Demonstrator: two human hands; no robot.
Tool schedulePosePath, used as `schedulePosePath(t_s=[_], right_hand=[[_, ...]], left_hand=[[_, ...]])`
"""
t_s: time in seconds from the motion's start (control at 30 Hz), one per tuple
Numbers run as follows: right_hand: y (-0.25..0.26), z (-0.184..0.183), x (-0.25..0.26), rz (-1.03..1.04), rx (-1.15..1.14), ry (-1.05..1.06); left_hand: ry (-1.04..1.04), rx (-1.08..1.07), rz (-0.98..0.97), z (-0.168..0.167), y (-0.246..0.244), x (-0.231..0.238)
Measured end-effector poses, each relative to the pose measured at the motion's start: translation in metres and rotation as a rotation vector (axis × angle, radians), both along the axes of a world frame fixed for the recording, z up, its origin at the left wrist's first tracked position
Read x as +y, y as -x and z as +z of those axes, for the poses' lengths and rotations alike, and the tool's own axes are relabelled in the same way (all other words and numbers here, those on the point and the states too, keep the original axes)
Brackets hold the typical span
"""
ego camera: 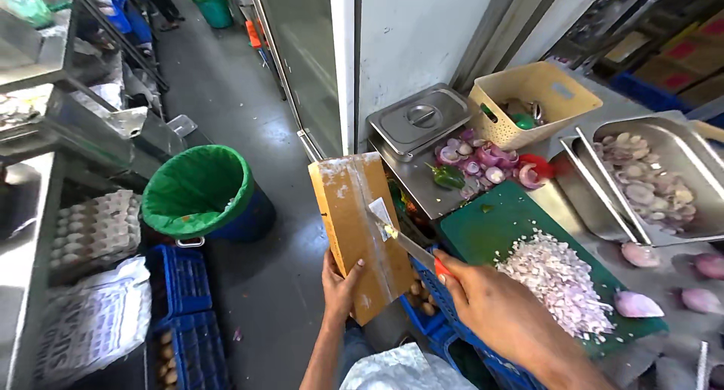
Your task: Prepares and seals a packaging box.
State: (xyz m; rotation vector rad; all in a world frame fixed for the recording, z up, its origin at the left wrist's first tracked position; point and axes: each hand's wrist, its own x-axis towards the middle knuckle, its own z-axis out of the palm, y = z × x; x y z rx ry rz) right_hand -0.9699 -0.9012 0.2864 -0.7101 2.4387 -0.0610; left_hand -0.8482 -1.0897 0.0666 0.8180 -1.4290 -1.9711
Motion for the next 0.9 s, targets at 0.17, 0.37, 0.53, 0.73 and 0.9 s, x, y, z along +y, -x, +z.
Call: schedulePosePath(t_s=[0.17, 0.37, 0.53, 0.73, 0.9], right_hand=[[-0.031, -0.021, 0.022, 0.043, 0.014, -0.004], [-0.055, -0.04, 0.045, 0.048, -0.028, -0.049], [-0.058, -0.024, 0.083, 0.039, -0.088, -0.145], [-0.002, -0.059, 0.146, -0.398, -0.125, 0.335], [0.078, -0.124, 0.107, -0.868, 0.13, 0.585]], left_hand=[[-0.05, 0.007, 0.113, 0.004, 0.006, -0.016], [-0.048, 0.01, 0.183, 0.005, 0.011, -0.033], [-0.086, 0.023, 0.212, 0.003, 0.016, -0.029], [-0.117, -0.13, 0.179, 0.006, -0.006, -0.036], [-0.098, -0.16, -0.015, 0.045, -0.033, -0.002]])
